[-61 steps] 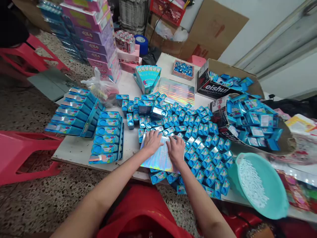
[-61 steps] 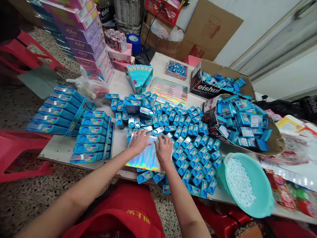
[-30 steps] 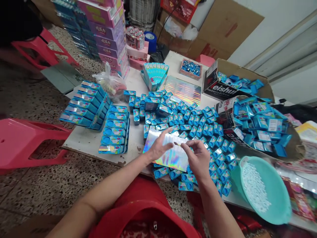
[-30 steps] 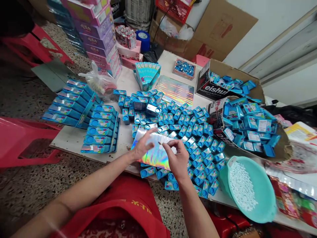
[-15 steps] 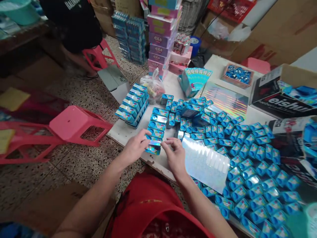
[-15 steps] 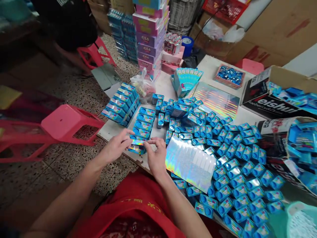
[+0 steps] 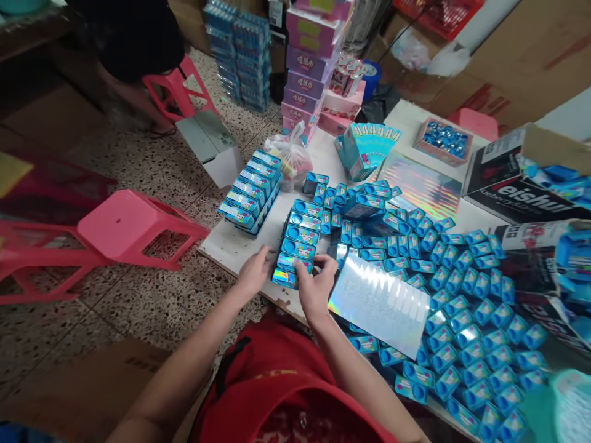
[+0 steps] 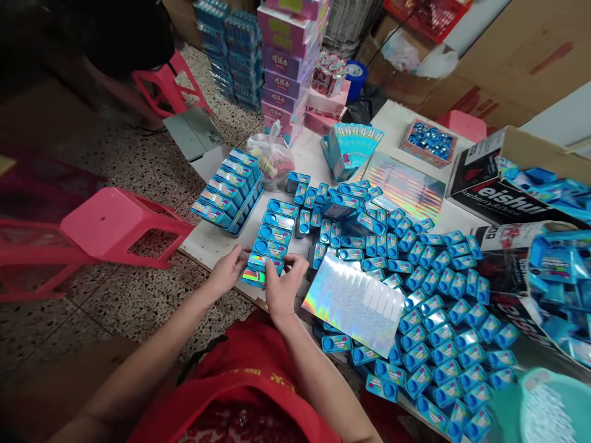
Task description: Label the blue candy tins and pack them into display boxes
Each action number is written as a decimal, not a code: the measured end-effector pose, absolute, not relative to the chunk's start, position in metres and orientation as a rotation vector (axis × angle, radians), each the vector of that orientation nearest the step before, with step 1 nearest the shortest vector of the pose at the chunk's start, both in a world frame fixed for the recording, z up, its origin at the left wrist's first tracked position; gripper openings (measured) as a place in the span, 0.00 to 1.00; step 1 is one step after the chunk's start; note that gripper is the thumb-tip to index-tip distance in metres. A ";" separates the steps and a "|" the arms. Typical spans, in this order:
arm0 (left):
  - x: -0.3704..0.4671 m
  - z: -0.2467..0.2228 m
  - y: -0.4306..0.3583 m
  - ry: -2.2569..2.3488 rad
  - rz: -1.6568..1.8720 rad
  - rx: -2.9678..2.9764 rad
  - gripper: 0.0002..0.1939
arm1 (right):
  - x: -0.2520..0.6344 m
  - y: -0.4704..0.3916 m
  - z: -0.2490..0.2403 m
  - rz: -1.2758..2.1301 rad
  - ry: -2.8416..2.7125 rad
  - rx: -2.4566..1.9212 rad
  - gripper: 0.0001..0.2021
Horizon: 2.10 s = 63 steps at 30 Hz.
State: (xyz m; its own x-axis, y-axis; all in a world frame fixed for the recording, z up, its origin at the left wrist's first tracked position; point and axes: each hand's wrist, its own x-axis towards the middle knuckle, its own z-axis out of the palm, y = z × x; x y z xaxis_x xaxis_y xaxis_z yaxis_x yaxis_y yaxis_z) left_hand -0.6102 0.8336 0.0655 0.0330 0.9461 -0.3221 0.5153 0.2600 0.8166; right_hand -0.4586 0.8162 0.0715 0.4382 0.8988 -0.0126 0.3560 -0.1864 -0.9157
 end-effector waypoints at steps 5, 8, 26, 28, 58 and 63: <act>-0.606 0.069 0.802 1.523 0.761 1.405 0.36 | -0.465 0.817 0.074 0.861 -1.061 -1.730 0.20; -0.612 0.077 0.793 1.594 0.721 1.571 0.43 | -0.456 0.816 0.074 0.850 -1.132 -1.634 0.16; -0.359 0.034 0.878 1.293 0.084 2.449 0.20 | -0.217 0.800 0.001 -0.096 -1.854 -1.945 0.17; -0.361 0.030 0.878 1.301 0.088 2.461 0.20 | -0.218 0.799 -0.002 -0.094 -1.850 -1.933 0.16; -0.398 0.103 0.825 0.925 0.672 1.116 0.13 | -0.260 0.786 0.147 0.815 -1.154 -1.679 0.10; -0.476 0.136 0.822 1.329 0.554 1.488 0.14 | -0.321 0.807 0.128 0.962 -1.060 -1.647 0.12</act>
State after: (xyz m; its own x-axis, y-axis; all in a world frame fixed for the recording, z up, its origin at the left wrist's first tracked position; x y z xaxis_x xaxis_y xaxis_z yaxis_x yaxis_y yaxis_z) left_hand -0.4762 0.8218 0.1359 0.2844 0.9173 -0.2788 0.4475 0.1302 0.8848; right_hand -0.3212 0.8067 0.1280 0.3225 0.9381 -0.1261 0.2162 -0.2028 -0.9551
